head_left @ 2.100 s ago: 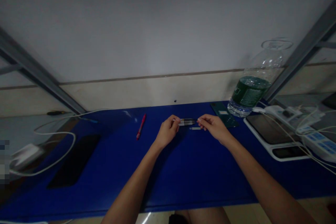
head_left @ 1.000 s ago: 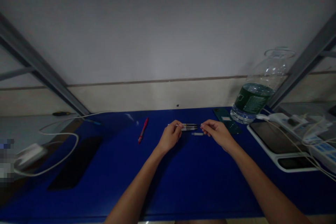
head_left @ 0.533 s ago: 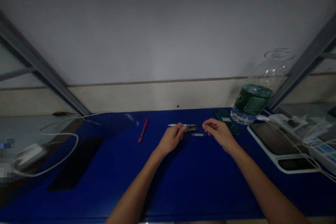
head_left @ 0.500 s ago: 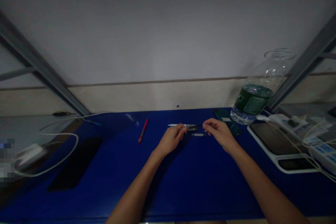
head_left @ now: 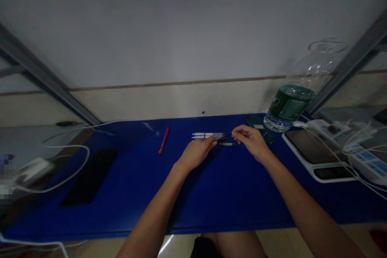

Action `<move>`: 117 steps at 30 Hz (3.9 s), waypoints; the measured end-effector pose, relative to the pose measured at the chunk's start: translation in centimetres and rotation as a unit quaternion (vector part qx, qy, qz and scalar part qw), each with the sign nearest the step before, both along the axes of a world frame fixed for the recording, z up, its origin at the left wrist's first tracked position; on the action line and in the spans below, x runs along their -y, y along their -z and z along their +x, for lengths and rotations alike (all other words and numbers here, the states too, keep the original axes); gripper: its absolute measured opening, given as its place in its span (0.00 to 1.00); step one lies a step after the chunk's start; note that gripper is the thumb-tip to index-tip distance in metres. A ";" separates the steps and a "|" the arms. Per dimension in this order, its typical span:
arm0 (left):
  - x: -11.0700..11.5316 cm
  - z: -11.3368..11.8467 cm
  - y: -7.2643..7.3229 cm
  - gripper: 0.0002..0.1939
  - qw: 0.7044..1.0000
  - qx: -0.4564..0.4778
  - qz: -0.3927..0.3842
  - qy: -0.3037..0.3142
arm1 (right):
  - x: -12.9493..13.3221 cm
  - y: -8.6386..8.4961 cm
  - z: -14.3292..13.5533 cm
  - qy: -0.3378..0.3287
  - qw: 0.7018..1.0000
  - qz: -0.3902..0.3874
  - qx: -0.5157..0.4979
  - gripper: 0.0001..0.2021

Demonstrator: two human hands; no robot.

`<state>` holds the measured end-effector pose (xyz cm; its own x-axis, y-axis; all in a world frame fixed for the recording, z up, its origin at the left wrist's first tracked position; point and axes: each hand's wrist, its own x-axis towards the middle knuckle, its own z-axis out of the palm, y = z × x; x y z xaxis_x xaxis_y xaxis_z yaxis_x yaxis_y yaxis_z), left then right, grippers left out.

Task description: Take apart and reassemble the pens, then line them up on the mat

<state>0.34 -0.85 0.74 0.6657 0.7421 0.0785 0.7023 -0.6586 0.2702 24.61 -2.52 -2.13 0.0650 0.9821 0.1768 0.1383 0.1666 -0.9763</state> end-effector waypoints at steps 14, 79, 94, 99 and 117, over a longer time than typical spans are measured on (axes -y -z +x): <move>0.5 0.5 0.2 0.21 0.998 -0.026 0.026 -0.041 | 0.6 0.8 -1.7 -0.067 0.987 0.041 0.142 0.17; 1.6 1.4 0.2 0.19 1.000 0.016 -0.013 -0.015 | 1.7 -0.2 -2.6 -0.086 0.968 0.039 0.232 0.18; 1.8 1.7 0.0 0.18 0.999 -0.016 -0.027 -0.014 | 1.7 -0.5 -2.4 -0.098 0.969 0.022 0.226 0.17; 1.8 1.8 0.3 0.16 0.999 0.004 -0.034 -0.031 | 2.0 -0.6 -2.7 -0.129 0.964 0.032 0.232 0.12; 1.2 1.0 0.3 0.23 0.996 0.083 -0.028 0.008 | 2.0 -0.8 -2.6 -0.125 0.965 0.035 0.227 0.13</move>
<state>1.36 -2.04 0.45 0.6582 0.7382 0.1479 0.6346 -0.6497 0.4185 22.05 -4.54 -1.38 -0.2725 0.9417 0.1974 0.4955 0.3133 -0.8101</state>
